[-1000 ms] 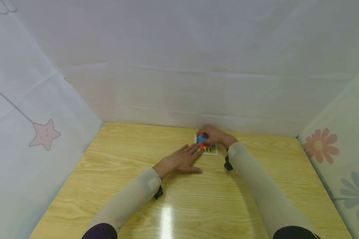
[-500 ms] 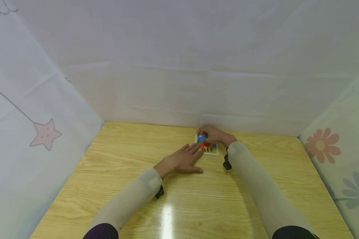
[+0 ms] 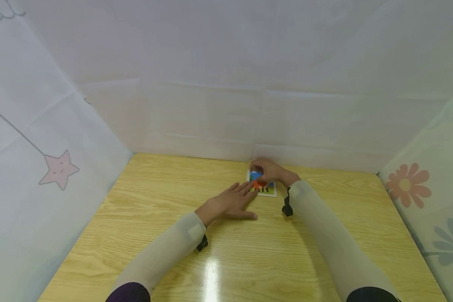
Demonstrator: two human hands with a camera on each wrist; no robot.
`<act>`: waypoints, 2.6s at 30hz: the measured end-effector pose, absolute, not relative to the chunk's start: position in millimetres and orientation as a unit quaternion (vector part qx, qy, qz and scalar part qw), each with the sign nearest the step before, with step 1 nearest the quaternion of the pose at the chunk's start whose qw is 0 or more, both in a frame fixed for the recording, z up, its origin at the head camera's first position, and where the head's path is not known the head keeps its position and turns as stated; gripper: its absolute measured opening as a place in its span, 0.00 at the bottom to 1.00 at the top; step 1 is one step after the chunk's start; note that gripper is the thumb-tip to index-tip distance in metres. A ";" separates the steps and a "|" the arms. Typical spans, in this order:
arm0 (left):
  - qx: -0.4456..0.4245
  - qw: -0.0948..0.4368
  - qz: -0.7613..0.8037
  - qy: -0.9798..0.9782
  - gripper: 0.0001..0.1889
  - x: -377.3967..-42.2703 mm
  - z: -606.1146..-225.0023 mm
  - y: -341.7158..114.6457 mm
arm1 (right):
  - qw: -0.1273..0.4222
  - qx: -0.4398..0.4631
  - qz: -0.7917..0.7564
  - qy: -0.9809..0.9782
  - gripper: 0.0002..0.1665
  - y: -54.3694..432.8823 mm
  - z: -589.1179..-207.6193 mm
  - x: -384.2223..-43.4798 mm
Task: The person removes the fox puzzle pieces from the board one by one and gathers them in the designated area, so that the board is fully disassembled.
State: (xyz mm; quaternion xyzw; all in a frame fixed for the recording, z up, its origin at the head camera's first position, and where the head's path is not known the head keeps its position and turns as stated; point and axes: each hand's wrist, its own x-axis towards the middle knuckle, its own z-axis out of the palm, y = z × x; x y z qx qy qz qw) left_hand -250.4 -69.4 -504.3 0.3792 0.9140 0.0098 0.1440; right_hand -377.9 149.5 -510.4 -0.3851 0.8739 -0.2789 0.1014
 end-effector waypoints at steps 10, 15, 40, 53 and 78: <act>0.375 0.152 0.011 0.915 0.50 -250.8 -504.6 -65.3 | 0.100 -0.382 -0.296 0.870 0.24 153.7 -512.3 -377.4; 0.373 0.153 0.007 0.915 0.50 -251.4 -503.4 -63.6 | 0.089 -0.381 -0.304 0.869 0.24 155.5 -514.4 -376.9; 0.374 0.153 -0.006 0.915 0.51 -252.7 -509.7 -66.7 | 0.054 -0.315 -0.356 0.878 0.19 156.6 -526.8 -372.4; 0.378 0.147 -0.004 0.914 0.51 -255.0 -509.2 -65.9 | 0.084 -0.246 -0.403 0.878 0.17 157.5 -524.3 -366.3; 0.384 0.134 -0.012 0.913 0.51 -254.5 -513.2 -66.6 | 0.094 -0.199 -0.495 0.840 0.14 165.0 -521.5 -353.5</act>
